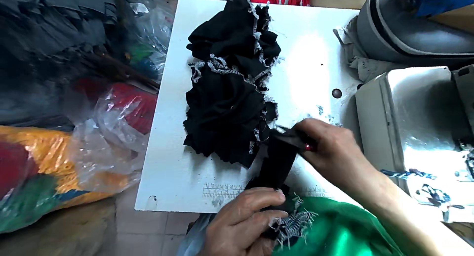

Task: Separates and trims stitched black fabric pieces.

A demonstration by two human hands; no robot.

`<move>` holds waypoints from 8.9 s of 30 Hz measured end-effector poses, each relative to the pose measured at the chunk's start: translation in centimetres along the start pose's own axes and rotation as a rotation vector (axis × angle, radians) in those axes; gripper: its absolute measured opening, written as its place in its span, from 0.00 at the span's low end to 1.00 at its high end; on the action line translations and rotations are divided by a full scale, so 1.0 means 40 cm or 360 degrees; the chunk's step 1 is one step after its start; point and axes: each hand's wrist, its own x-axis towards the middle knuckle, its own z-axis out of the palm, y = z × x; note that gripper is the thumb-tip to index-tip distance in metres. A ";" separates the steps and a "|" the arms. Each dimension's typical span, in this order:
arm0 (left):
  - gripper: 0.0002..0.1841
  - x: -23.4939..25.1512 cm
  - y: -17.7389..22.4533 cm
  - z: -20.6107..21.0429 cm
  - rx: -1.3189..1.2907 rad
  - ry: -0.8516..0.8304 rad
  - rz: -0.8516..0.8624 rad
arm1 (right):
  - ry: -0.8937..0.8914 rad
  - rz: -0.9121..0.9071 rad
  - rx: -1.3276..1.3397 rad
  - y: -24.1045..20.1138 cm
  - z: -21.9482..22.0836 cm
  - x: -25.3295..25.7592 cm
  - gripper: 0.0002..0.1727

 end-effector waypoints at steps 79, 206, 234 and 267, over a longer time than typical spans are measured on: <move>0.09 0.059 -0.016 0.070 -0.0654 0.0184 -0.0659 | -0.0503 0.0512 0.1272 0.014 -0.017 -0.142 0.11; 0.15 0.550 0.129 -0.073 -0.1130 0.0450 0.0087 | -0.0156 0.0554 -0.0028 -0.071 0.071 0.083 0.12; 0.23 0.564 0.162 -0.326 -0.0753 0.0290 0.0456 | 0.0243 0.0479 0.1689 -0.016 -0.075 0.090 0.28; 0.25 0.356 0.138 -0.140 -0.1108 0.0775 -0.0024 | -0.0244 0.0198 0.0895 -0.052 -0.072 0.020 0.22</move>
